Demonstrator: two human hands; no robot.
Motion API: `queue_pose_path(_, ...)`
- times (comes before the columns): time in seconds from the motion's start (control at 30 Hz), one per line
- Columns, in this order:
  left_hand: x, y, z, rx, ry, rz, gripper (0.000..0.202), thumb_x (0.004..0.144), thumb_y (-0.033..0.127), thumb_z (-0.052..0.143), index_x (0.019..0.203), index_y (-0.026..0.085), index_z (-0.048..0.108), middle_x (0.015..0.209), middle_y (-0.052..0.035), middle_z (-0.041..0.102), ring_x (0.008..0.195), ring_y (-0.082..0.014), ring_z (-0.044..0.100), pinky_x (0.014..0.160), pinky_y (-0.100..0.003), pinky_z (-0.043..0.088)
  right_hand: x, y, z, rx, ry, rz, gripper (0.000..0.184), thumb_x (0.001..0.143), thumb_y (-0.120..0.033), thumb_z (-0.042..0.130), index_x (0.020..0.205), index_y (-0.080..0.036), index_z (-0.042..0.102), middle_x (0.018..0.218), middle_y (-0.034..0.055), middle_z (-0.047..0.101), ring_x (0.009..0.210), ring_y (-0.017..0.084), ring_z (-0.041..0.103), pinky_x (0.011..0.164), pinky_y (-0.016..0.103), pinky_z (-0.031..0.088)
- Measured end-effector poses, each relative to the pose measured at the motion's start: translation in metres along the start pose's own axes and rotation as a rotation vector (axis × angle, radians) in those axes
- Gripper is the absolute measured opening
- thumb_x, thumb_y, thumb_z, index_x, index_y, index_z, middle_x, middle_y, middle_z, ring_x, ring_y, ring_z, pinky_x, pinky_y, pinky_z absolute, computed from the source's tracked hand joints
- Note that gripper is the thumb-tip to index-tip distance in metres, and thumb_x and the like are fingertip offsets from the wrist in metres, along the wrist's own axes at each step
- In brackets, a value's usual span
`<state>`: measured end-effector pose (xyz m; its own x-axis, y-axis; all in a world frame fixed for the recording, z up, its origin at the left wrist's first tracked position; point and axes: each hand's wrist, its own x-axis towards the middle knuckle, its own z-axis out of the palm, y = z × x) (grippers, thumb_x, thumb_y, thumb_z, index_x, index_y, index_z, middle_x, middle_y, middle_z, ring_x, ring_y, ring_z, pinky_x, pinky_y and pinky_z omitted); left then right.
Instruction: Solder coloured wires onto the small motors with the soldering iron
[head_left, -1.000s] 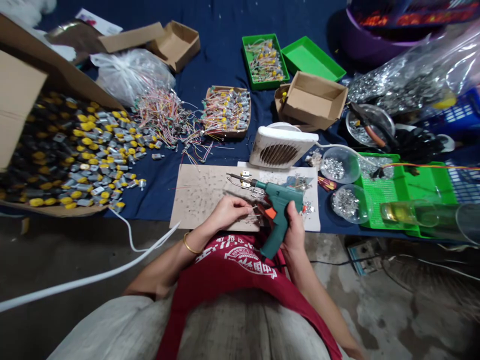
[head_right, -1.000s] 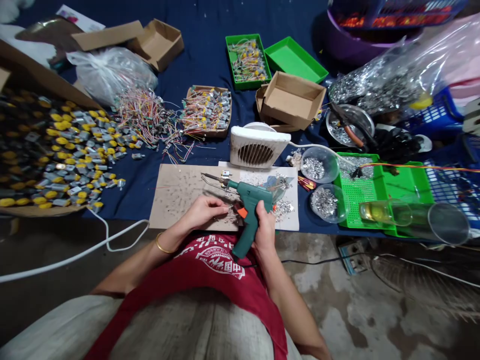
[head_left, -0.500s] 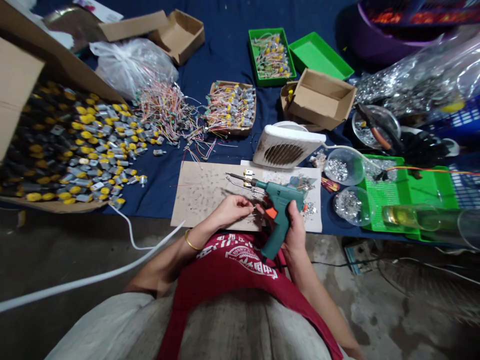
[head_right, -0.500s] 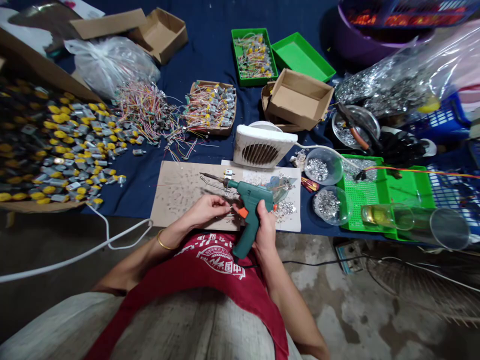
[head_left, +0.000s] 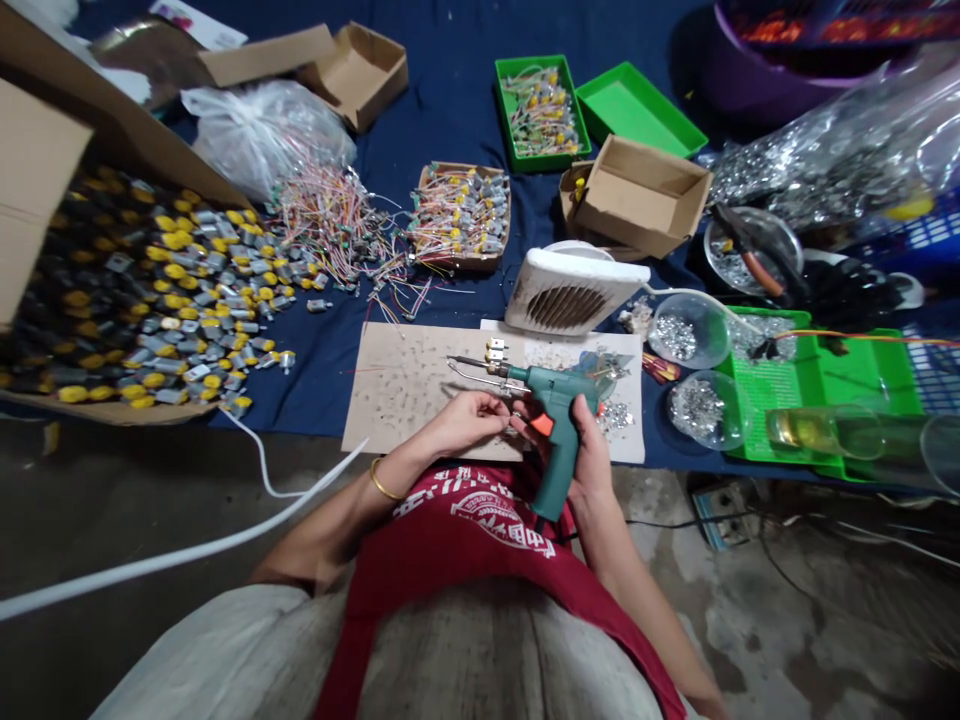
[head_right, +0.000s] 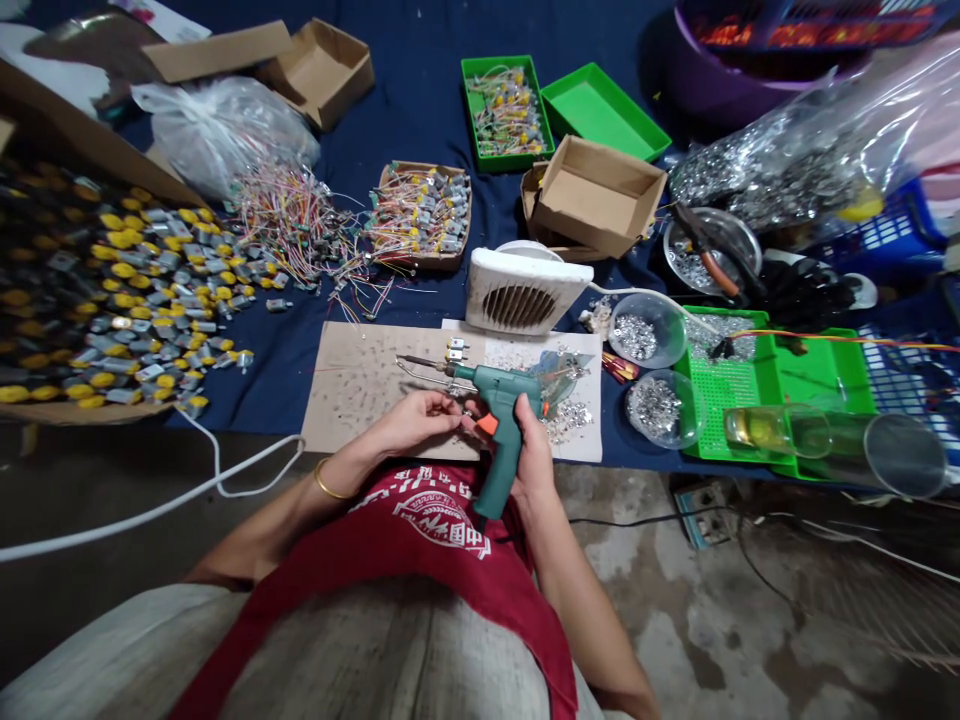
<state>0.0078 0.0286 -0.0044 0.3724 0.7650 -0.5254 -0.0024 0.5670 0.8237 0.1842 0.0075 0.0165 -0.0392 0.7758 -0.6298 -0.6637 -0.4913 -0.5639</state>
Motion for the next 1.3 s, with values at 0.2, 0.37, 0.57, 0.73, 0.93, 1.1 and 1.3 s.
queue_pose_path(0.2, -0.001, -0.003, -0.002, -0.049, -0.056, -0.008, 0.022, 0.073, 0.028, 0.081, 0.082, 0.011, 0.07, 0.076, -0.0054, 0.073, 0.061, -0.01, 0.06, 0.055, -0.021, 0.041, 0.001, 0.001, -0.002, -0.003, -0.022, 0.006, 0.052, 0.069, -0.057, 0.086, 0.103, -0.02, 0.075, 0.1, 0.0079, 0.08, 0.089, 0.029, 0.078, 0.091, 0.048, 0.063)
queue_pose_path(0.37, 0.002, -0.008, -0.003, -0.255, -0.046, -0.025, 0.023, 0.071, 0.024, 0.084, 0.08, 0.011, 0.068, 0.076, -0.0048, 0.073, 0.067, -0.0112, 0.065, 0.066, -0.024, 0.051, 0.001, 0.001, -0.004, 0.006, -0.003, -0.003, 0.051, 0.07, -0.058, 0.085, 0.102, -0.02, 0.075, 0.096, 0.0064, 0.08, 0.087, 0.027, 0.078, 0.09, 0.046, 0.063)
queue_pose_path(0.57, 0.007, -0.01, -0.003, -0.375, 0.164, -0.083, 0.021, 0.076, 0.017, 0.079, 0.085, 0.013, 0.06, 0.069, -0.0015, 0.068, 0.06, -0.0107, 0.066, 0.059, -0.021, 0.052, -0.002, 0.0, -0.003, -0.01, -0.024, -0.02, 0.051, 0.07, -0.061, 0.084, 0.103, -0.023, 0.075, 0.102, 0.0054, 0.079, 0.096, 0.029, 0.077, 0.088, 0.049, 0.064)
queue_pose_path(0.73, 0.011, -0.006, -0.013, 0.045, 0.295, 0.064, 0.007, 0.084, 0.019, 0.069, 0.087, 0.016, 0.064, 0.067, 0.0038, 0.061, 0.051, -0.0082, 0.052, 0.051, -0.021, 0.046, -0.018, -0.01, -0.004, -0.1, 0.076, -0.218, 0.053, 0.073, -0.063, 0.08, 0.109, -0.025, 0.072, 0.103, 0.0056, 0.079, 0.098, 0.029, 0.077, 0.082, 0.049, 0.065)
queue_pose_path(0.93, 0.02, 0.006, -0.04, 0.658, 0.351, 0.366, 0.009, 0.088, 0.016, 0.064, 0.084, 0.019, 0.071, 0.088, -0.0045, 0.071, 0.086, -0.0195, 0.064, 0.087, -0.032, 0.049, -0.044, -0.024, -0.03, -0.556, 0.434, -0.432, 0.057, 0.062, -0.066, 0.085, 0.082, -0.015, 0.072, 0.065, 0.008, 0.073, 0.049, 0.024, 0.068, 0.053, 0.038, 0.063)
queue_pose_path(1.1, 0.029, 0.013, -0.049, 0.729, 0.328, 0.3, 0.012, 0.087, 0.015, 0.062, 0.087, 0.018, 0.073, 0.088, -0.0039, 0.072, 0.081, -0.0184, 0.064, 0.085, -0.03, 0.049, -0.049, -0.028, -0.046, -1.019, 0.399, -0.504, 0.053, 0.068, -0.068, 0.079, 0.069, -0.016, 0.072, 0.056, 0.0071, 0.068, 0.045, 0.021, 0.063, 0.045, 0.031, 0.054)
queue_pose_path(1.3, 0.039, 0.02, -0.054, 0.704, 0.277, 0.293, 0.014, 0.086, 0.016, 0.061, 0.086, 0.018, 0.075, 0.083, -0.0023, 0.073, 0.076, -0.0165, 0.065, 0.076, -0.026, 0.049, -0.035, -0.052, -0.032, -1.324, 0.17, -0.544, 0.051, 0.083, -0.064, 0.068, 0.059, -0.019, 0.065, 0.051, 0.0051, 0.063, 0.044, 0.018, 0.058, 0.042, 0.027, 0.046)
